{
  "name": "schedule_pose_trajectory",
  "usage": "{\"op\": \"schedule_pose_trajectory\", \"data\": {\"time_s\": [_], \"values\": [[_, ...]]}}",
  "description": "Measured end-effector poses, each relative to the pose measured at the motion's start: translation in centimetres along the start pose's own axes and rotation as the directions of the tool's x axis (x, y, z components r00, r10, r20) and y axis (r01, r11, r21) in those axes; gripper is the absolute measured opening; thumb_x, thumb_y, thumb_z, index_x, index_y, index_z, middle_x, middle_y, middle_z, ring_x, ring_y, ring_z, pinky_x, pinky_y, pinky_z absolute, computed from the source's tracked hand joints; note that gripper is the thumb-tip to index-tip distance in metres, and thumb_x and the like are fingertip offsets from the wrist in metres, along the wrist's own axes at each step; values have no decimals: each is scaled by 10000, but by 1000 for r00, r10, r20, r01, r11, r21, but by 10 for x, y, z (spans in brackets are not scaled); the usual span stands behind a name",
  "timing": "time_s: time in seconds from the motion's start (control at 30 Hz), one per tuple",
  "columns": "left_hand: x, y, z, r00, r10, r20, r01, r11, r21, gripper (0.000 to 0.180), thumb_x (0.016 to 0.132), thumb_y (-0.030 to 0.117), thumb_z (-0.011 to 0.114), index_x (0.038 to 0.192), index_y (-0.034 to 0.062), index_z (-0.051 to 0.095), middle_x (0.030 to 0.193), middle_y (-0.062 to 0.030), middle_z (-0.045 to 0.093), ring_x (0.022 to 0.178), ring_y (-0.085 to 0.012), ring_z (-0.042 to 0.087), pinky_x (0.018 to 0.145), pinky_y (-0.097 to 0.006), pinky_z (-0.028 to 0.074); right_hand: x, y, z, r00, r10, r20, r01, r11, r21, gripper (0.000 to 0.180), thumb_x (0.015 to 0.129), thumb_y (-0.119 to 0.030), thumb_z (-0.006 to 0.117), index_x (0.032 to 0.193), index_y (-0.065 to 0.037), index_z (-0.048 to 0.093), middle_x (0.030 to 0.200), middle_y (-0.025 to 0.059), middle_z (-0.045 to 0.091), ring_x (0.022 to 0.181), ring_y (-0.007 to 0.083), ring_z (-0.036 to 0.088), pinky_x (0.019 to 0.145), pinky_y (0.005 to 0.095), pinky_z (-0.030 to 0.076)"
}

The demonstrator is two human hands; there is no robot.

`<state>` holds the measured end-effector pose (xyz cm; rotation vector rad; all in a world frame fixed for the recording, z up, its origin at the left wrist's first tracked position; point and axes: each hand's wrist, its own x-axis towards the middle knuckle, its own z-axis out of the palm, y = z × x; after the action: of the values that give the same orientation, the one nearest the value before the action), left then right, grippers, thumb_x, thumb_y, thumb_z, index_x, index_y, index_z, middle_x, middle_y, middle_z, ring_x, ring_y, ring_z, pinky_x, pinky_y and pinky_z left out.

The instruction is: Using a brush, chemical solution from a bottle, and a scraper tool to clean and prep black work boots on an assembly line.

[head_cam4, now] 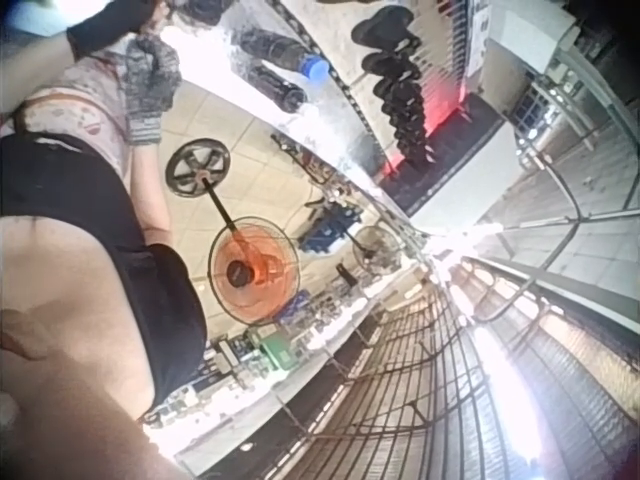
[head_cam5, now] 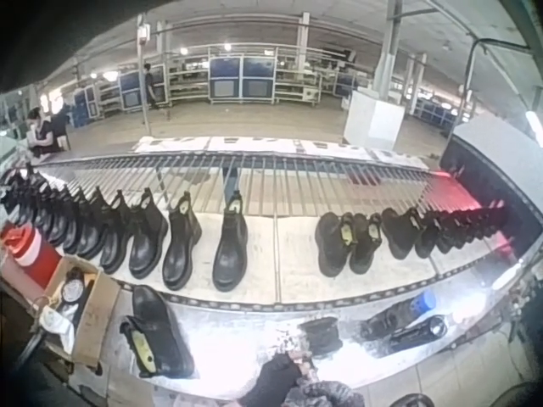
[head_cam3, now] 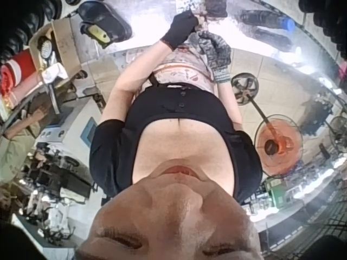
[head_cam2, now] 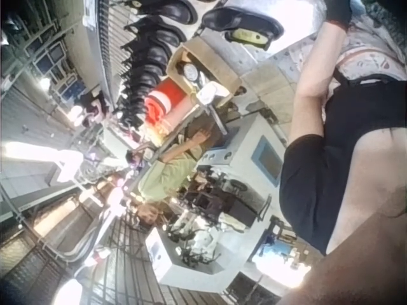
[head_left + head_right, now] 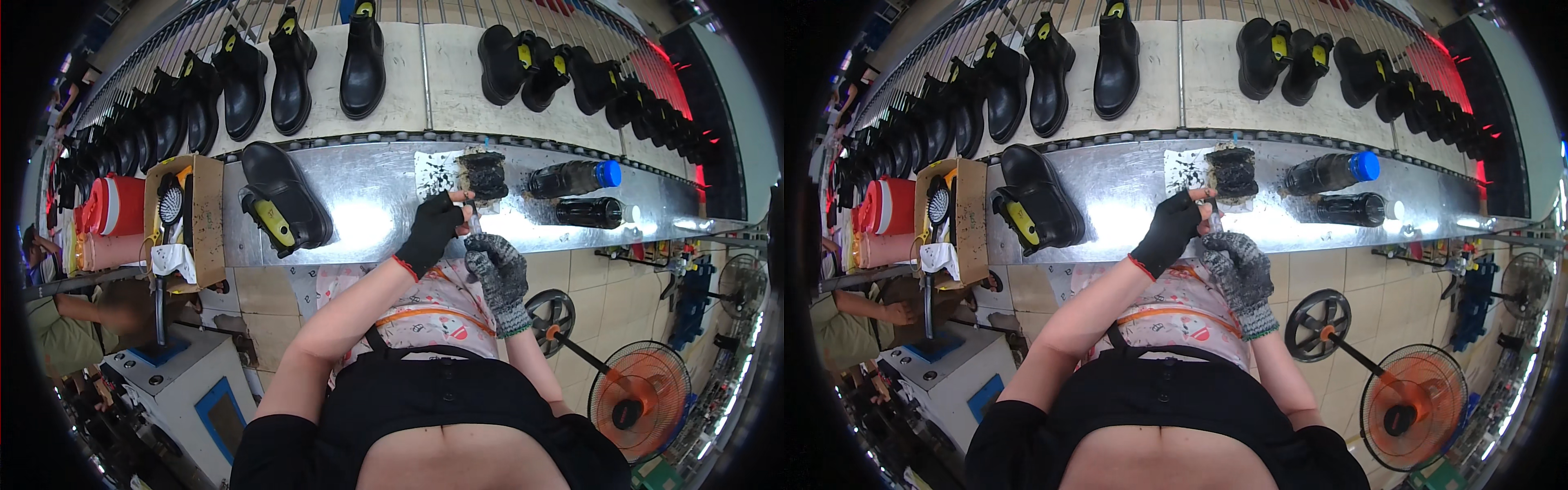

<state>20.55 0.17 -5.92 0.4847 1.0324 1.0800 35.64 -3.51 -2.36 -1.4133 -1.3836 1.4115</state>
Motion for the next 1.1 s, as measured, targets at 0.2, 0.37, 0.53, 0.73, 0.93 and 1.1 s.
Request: {"op": "schedule_pose_trajectory", "data": {"time_s": [0.2, 0.37, 0.53, 0.73, 0.93, 1.1], "values": [[8, -14, 11, 994, -48, 95, 51, 998, -40, 301, 899, 150, 557, 1170, 20, 540, 908, -79, 655, 735, -85, 569, 631, -201, 435, 6, 9, -5, 929, -365, -55, 331, 889, -315, 185, 868, -154, 559, 773, -13, 631, 744, 77, 619, 659, 170, 586, 607, 292, 445], [14, -14, 19, 993, -71, 90, 82, 989, -122, 283, 899, 132, 557, 1159, 24, 543, 872, -52, 647, 656, -64, 510, 610, -191, 422, 16, 17, -9, 923, -372, -95, 294, 845, -447, 230, 878, -195, 551, 702, -52, 587, 622, 38, 597, 588, 170, 577, 562, 306, 428], [20, -19, 19, 991, -79, 106, 94, 986, -141, 271, 895, 136, 563, 1143, 26, 551, 857, -37, 642, 649, -63, 507, 598, -193, 419, 19, 25, -13, 901, -429, -74, 331, 786, -523, 248, 884, -226, 533, 693, -76, 588, 617, 35, 593, 571, 189, 570, 549, 314, 421], [22, -20, 18, 991, -91, 95, 105, 982, -155, 262, 890, 142, 567, 1127, 31, 558, 852, -38, 641, 640, -64, 501, 592, -194, 417, 22, 23, -14, 885, -462, -56, 356, 749, -558, 278, 892, -230, 510, 679, -70, 587, 617, 40, 591, 580, 196, 574, 560, 320, 424], [21, -16, 16, 989, -101, 112, 114, 986, -122, 278, 884, 153, 572, 1138, 42, 559, 880, -49, 649, 672, -67, 521, 602, -195, 416, 20, 25, -15, 913, -403, -55, 312, 781, -541, 266, 886, -205, 514, 674, -64, 593, 628, 49, 588, 600, 209, 580, 559, 322, 421], [13, 4, 4, 991, -20, 133, 11, 998, 70, 346, 857, 199, 605, 1167, 55, 556, 962, -45, 645, 846, -89, 568, 672, -233, 440, 13, 6, -1, 915, -403, 39, 390, 852, -349, 278, 839, -56, 575, 1112, -7, 570, 971, 106, 620, 850, 152, 607, 727, 288, 502]]}}
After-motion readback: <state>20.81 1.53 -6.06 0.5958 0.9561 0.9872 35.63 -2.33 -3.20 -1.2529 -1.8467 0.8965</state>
